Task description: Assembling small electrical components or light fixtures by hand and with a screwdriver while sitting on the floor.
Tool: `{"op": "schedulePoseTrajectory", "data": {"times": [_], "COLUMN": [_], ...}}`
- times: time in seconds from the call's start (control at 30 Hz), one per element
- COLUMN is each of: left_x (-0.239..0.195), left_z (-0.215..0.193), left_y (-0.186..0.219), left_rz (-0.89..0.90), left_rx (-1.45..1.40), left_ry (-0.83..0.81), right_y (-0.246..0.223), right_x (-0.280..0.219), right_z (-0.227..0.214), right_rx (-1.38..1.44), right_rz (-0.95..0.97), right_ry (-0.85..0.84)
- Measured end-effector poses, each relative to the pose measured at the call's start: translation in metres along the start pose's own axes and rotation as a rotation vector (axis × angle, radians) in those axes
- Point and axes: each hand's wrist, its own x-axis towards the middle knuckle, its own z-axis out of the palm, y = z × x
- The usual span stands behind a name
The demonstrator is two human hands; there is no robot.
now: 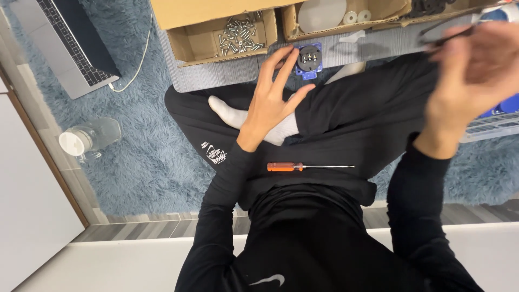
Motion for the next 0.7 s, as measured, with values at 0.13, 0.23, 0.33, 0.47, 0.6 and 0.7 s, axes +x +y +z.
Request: {"op": "schedulePoseTrajectory", "data": {"times": [0.13,0.23,0.33,0.47,0.6,0.7], "left_x": [-0.001,0.0,0.002,0.0,0.004,0.007], "left_z": [-0.019,-0.022,-0.016,-0.019,-0.023,-0.022], "left_y": [0.026,0.03,0.02,0.018,0.022,0.02], "left_rz": [0.003,0.068,0.332,0.42,0.483,0.485], "left_rx": [-0.019,-0.024,0.054,0.052,0.004,-0.016], "left_ry": [0.045,0.095,0.268,0.272,0.31,0.316], "right_y": [-0.016,-0.021,-0.015,-0.013,-0.011,-0.006], "right_x": [-0.015,-0.029,-0.043,-0.053,-0.053,-0.052], "right_z": [0.049,0.079,0.104,0.116,0.112,0.105], "right_rx": [0.192,0.243,0.294,0.379,0.425,0.379], "right_rz": [0.118,0.229,0.265,0.254,0.214,0.172], "right_ry": [-0.033,-0.115,-0.173,-0.194,-0.215,-0.24]}}
